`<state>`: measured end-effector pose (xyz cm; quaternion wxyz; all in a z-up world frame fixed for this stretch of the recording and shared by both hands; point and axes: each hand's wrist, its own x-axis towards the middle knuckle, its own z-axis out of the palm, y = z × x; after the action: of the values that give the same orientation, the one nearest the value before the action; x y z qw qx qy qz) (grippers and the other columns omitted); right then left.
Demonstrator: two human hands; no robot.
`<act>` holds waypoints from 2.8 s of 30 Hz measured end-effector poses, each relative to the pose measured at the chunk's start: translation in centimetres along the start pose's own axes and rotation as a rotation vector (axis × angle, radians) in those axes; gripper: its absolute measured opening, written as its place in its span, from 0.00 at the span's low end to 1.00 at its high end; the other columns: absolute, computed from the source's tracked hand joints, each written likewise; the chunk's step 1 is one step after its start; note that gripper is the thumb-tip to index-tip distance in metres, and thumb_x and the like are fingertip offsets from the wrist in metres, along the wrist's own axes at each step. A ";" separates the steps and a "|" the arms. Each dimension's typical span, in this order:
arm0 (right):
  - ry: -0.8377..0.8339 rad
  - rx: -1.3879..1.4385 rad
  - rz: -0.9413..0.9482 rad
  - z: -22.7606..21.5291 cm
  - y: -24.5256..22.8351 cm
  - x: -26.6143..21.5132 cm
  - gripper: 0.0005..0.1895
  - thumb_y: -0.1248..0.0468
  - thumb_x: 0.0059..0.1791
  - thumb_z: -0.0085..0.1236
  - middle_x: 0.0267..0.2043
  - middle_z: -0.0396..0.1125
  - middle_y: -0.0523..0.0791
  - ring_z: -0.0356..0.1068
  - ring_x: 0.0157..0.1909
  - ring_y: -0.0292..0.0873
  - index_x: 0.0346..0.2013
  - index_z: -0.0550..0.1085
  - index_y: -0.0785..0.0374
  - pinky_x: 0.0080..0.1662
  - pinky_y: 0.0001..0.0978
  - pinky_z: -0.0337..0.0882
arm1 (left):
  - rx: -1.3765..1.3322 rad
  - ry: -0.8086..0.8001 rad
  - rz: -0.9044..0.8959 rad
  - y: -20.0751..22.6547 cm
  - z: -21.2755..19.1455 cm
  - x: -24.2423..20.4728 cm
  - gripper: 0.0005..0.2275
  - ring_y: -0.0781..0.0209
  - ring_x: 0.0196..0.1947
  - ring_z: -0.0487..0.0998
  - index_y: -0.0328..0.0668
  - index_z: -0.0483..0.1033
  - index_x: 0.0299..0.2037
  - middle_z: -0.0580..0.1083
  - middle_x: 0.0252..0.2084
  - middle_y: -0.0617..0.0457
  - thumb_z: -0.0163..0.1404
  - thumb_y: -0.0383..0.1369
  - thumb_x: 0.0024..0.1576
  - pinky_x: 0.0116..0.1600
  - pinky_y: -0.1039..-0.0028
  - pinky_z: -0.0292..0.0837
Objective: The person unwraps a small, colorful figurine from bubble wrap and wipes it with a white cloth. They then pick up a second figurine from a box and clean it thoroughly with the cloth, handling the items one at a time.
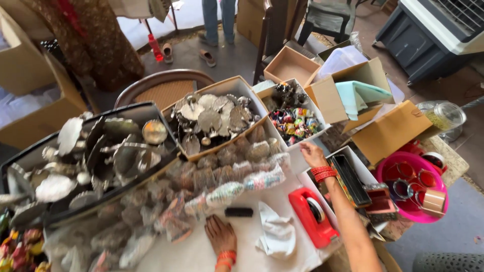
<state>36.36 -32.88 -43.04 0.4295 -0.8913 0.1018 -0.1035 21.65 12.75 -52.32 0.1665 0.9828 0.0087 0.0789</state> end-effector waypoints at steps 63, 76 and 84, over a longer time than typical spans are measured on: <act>0.424 -0.287 -1.219 2.1 -31.1 -18.5 0.13 0.71 0.50 0.59 0.52 0.71 0.47 0.74 0.58 0.50 0.42 0.65 0.56 0.70 0.55 0.54 | -1.432 -0.510 -0.026 -5.7 -14.7 3.4 0.19 0.59 0.55 0.78 0.39 0.67 0.63 0.76 0.56 0.46 0.47 0.40 0.65 0.59 0.68 0.74; -0.034 -0.110 -1.180 8.4 -36.9 -26.8 0.17 0.70 0.50 0.60 0.58 0.75 0.44 0.64 0.69 0.46 0.52 0.70 0.56 0.72 0.48 0.54 | -2.021 -0.449 -0.258 1.3 -31.0 -3.2 0.22 0.58 0.40 0.79 0.43 0.64 0.63 0.74 0.51 0.50 0.48 0.43 0.62 0.38 0.69 0.75; 0.138 -0.263 -0.382 10.2 -22.8 -28.7 0.44 0.49 0.46 0.65 0.73 0.53 0.53 0.53 0.73 0.58 0.71 0.55 0.58 0.68 0.57 0.52 | -2.877 -1.021 -0.606 0.4 -31.0 -5.2 0.26 0.65 0.31 0.73 0.31 0.63 0.63 0.71 0.39 0.49 0.45 0.49 0.66 0.31 0.83 0.70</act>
<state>13.73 -3.60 -34.13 0.2746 -0.9334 -0.0271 -0.2294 11.64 22.28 -24.06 0.9291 -0.1151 0.0638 -0.3457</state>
